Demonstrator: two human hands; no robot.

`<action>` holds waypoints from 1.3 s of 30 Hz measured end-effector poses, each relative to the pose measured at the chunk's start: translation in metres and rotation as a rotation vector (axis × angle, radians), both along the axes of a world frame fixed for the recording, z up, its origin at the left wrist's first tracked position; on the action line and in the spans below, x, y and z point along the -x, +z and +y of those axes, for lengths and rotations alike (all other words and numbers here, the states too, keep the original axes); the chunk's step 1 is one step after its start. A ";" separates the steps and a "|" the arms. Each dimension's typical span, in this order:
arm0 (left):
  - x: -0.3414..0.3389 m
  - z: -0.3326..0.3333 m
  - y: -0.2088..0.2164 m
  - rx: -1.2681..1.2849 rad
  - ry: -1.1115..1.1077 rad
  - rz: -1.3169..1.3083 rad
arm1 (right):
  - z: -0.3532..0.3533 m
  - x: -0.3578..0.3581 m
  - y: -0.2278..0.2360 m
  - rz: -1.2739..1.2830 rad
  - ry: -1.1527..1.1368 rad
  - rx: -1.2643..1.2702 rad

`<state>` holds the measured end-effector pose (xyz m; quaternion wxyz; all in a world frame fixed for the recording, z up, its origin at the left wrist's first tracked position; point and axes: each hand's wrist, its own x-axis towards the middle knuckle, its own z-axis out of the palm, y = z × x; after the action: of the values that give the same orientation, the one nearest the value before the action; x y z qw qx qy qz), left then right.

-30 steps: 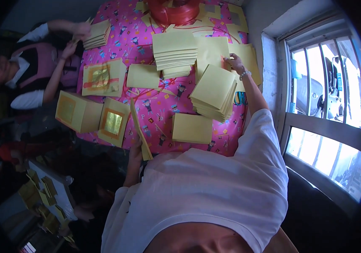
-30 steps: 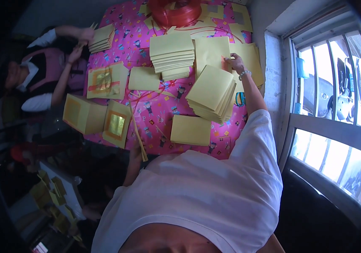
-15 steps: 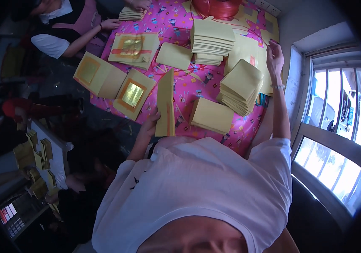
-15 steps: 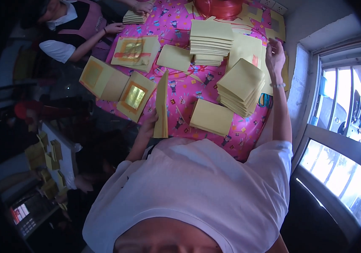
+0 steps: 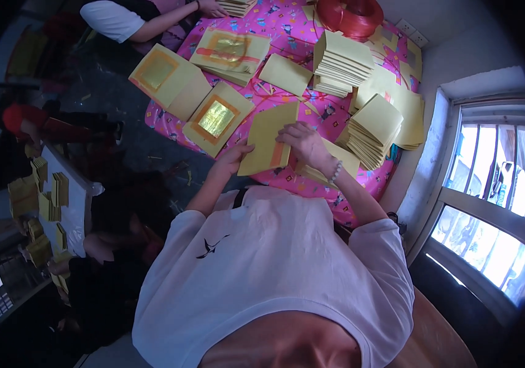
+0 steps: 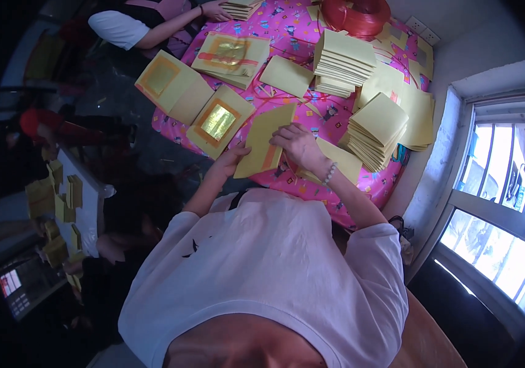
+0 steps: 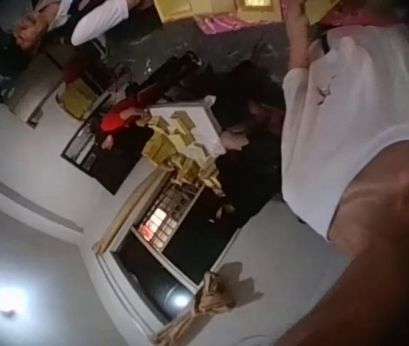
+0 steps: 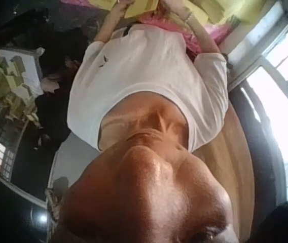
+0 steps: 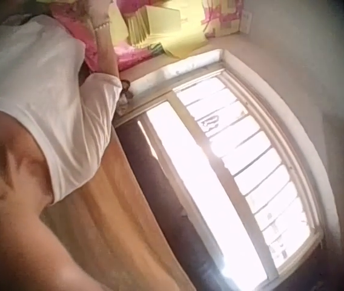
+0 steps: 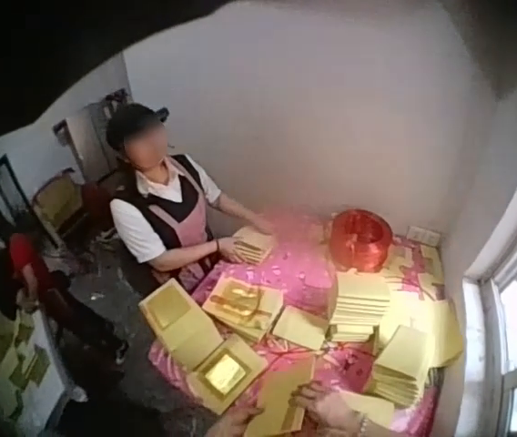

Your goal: Folding and bundling sheets of joss paper using a red ribbon.

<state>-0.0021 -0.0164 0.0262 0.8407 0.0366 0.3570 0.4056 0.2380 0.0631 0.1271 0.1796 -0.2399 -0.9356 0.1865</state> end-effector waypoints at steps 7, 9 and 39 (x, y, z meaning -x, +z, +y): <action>0.040 -0.010 0.008 0.228 0.147 -0.051 | 0.005 0.015 -0.033 0.270 -0.273 0.459; 0.031 -0.012 0.009 -0.066 0.176 0.734 | 0.008 0.013 -0.046 0.356 -0.381 0.707; 0.028 -0.012 -0.028 -1.064 -0.206 1.335 | 0.017 0.010 -0.097 -0.159 -0.055 0.362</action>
<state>-0.0297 -0.0284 -0.0016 0.3582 0.6892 0.5340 0.3341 0.2282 0.0800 0.0297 0.0640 -0.3079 -0.8912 0.3269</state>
